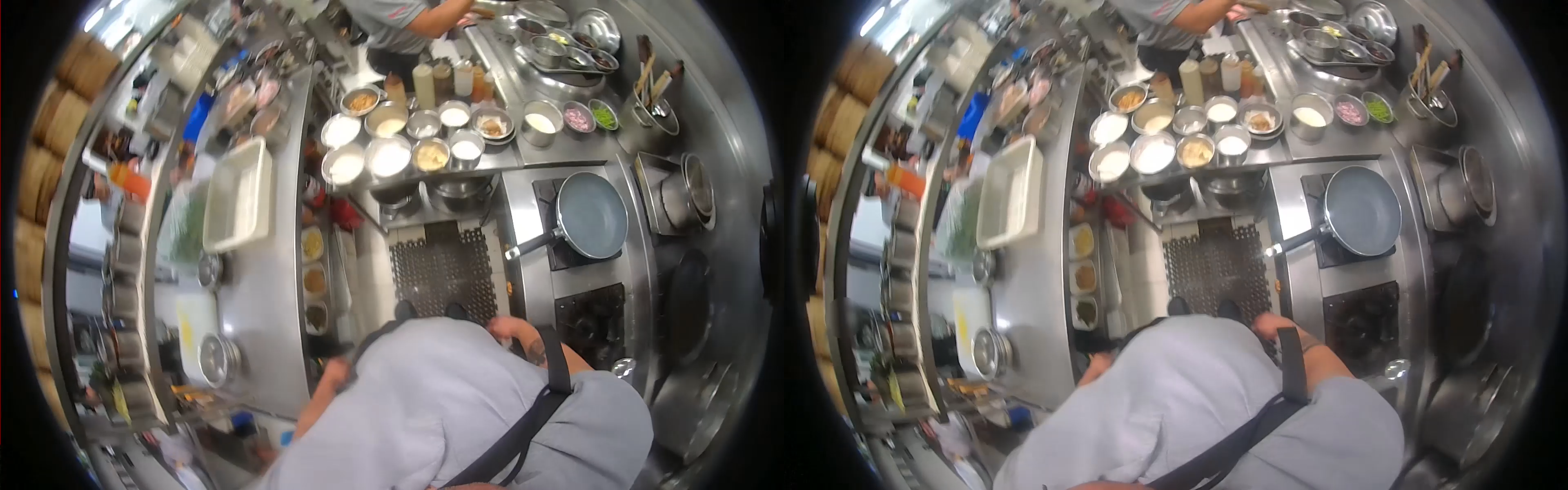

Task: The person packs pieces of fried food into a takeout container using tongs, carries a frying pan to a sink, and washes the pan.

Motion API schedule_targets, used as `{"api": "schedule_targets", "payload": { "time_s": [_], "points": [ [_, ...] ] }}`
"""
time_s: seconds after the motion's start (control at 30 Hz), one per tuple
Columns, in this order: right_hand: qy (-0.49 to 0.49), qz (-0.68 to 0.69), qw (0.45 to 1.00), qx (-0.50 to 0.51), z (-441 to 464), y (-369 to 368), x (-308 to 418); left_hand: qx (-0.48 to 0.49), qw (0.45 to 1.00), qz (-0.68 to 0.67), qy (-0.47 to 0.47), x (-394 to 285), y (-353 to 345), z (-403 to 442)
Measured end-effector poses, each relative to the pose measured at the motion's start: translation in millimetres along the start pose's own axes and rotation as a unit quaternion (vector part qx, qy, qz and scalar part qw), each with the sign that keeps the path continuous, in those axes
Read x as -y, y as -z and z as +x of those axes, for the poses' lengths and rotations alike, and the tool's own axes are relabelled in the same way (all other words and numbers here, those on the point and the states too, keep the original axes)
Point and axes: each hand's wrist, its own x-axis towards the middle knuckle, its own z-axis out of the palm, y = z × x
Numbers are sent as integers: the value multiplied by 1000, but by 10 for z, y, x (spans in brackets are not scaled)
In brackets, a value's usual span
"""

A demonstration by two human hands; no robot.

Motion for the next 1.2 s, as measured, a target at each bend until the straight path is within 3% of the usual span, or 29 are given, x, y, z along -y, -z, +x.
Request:
{"api": "schedule_targets", "payload": {
  "time_s": [0.03, 0.07, 0.1, 0.13, 0.17, 0.2, 0.3, 0.37, 0.4, 0.43, 0.5, 0.53, 0.6, 0.67, 0.83, 0.9, 0.93, 0.97, 1.13, 1.2],
  "points": [
    [-34, 3, 999, 33, 48, -335, -214, -8, 990, -16, 140, -167, 442, -56],
    [53, -93, 994, 15, -77, -431, -235, -14, 961, -169, 217, -246, 704, -30],
    [11, -72, 997, 22, -68, -695, -384, -44, 904, -311, 291, -316, 952, -2],
    [-31, -51, 998, 27, -59, -953, -528, -47, 911, -304, 274, -272, 1182, 190],
    [-67, -6, 997, 39, -142, -743, -313, -133, 832, -466, 270, -254, 1370, 412],
    [-130, 77, 988, 40, -194, -482, -97, -206, 717, -613, 258, -240, 1535, 617],
    [-337, 348, 875, 11, -320, 231, 524, -371, 723, -565, 142, -470, 3659, 952],
    [-358, 380, 852, -42, -277, 330, 584, -469, 729, -492, -76, -172, 4957, 1034],
    [-368, 409, 830, -91, -291, 353, 596, -563, 721, -395, -89, -131, 5598, 872],
    [-326, 360, 873, -55, -278, 312, 460, -615, 700, -332, -145, -164, 6266, 616],
    [-392, 387, 831, -75, -247, 382, 489, -632, 571, -292, -435, -137, 7201, 15],
    [-443, 406, 793, -98, -221, 485, 487, -618, 516, -251, -538, -145, 7484, -253],
    [-455, 381, 802, -66, -165, 735, 517, -536, 423, -169, -711, -245, 7812, -550],
    [-455, 366, 808, -77, -11, 852, 494, -448, 381, -124, -800, -385, 7967, -527],
    [-460, 408, 769, -175, 601, 1274, 592, -331, 332, -112, -876, -440, 8224, -122],
    [-428, 433, 730, -311, 762, 1598, 980, -293, 307, -123, -897, -422, 8329, 52],
    [-392, 328, 794, -330, 943, 1399, 795, -268, 296, -126, -908, -430, 8411, 149],
    [-397, 331, 780, -352, 1039, 1528, 982, -244, 286, -133, -917, -446, 8457, 259],
    [-487, 359, 681, -412, 931, 1244, 1623, -144, 183, -167, -958, -606, 8619, 683],
    [-538, 449, 576, -422, 922, 950, 1945, -104, 144, -180, -968, -730, 8647, 811]
  ]
}}
